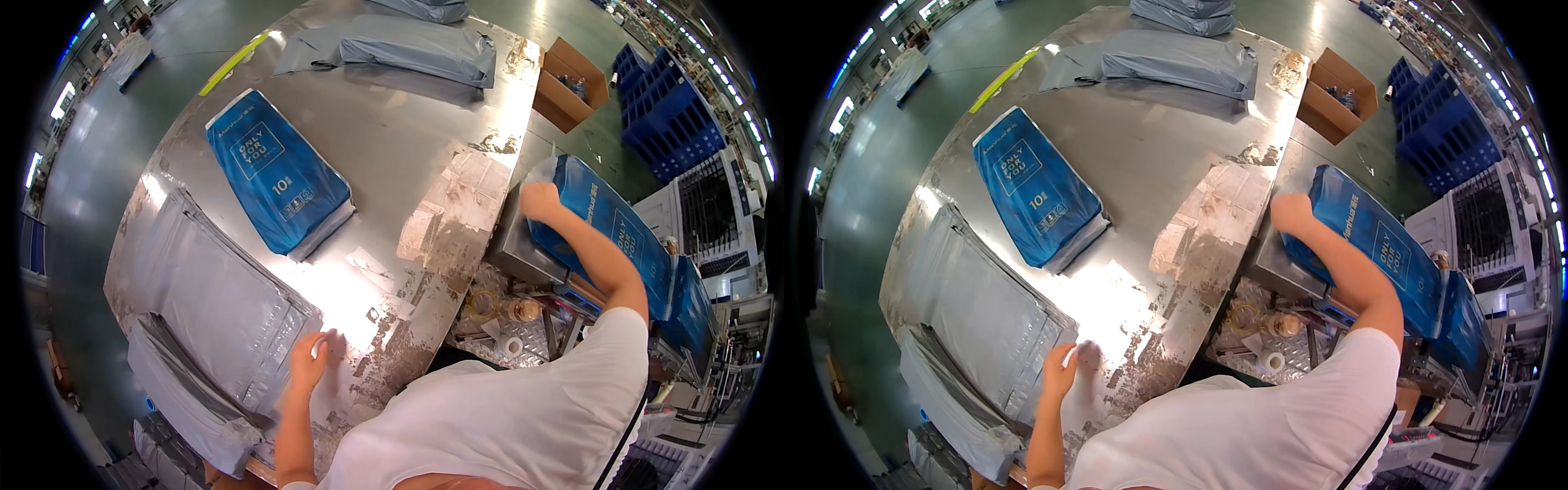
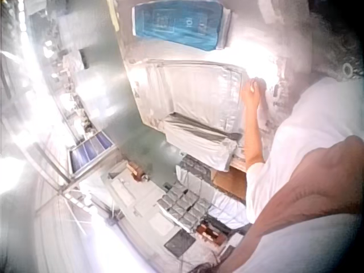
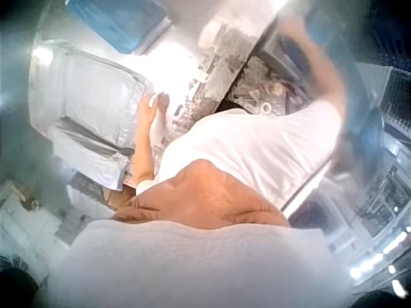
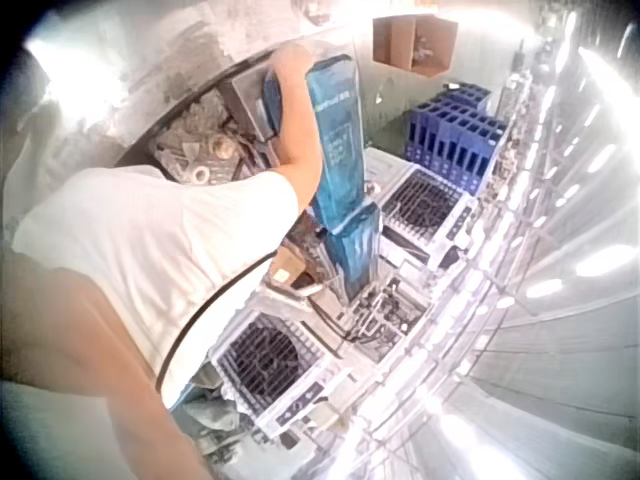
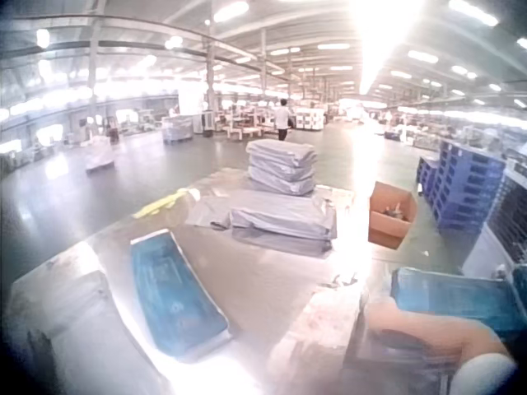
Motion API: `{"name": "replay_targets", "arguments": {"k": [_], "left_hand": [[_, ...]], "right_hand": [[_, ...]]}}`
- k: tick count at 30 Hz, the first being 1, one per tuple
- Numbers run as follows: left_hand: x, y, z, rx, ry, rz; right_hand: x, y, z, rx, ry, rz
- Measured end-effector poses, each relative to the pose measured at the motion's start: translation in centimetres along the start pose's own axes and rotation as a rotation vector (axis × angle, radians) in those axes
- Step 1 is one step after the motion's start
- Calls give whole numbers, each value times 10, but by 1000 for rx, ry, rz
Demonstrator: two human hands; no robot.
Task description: The person places blue packages into gray plastic mailers on a metal table, seals the mailers, and stacks them. The person then picks up a stack of sealed mailers and places them into a blue crate.
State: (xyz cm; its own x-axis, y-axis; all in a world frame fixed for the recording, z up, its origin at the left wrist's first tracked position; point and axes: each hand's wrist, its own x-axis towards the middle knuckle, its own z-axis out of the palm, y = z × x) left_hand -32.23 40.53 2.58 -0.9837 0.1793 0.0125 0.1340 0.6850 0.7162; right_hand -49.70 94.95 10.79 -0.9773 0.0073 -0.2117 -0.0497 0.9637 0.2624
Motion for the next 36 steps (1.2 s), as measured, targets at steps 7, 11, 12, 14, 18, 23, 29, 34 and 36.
{"name": "replay_targets", "arguments": {"k": [7, 11, 12, 14, 18, 23, 29, 34, 36], "left_hand": [[107, 62, 17, -22, -55, 75], [159, 75, 45, -287, -64, -43], [166, 70, 56, -391, -85, -110], [179, 54, 82, -558, -99, -233], [221, 39, 129, -808, -147, -449], [295, 23, 186, -1061, 166, -494], [297, 81, 128, -1400, 44, -508], [314, 132, 40, -1231, -36, -512], [317, 150, 12, -1229, -31, -513]], "right_hand": [[218, -39, -118, 1050, 611, -380], [245, 21, -127, 985, 611, -114], [248, 42, -105, 915, 401, -100], [232, 44, -55, 1057, 45, 47], [217, 19, 65, 1462, -373, 166], [227, -69, 140, 1581, 66, -42], [188, -99, 67, 2373, -449, 71], [147, -93, -36, 2356, -519, 1], [143, -97, -54, 2387, -510, 4]]}}
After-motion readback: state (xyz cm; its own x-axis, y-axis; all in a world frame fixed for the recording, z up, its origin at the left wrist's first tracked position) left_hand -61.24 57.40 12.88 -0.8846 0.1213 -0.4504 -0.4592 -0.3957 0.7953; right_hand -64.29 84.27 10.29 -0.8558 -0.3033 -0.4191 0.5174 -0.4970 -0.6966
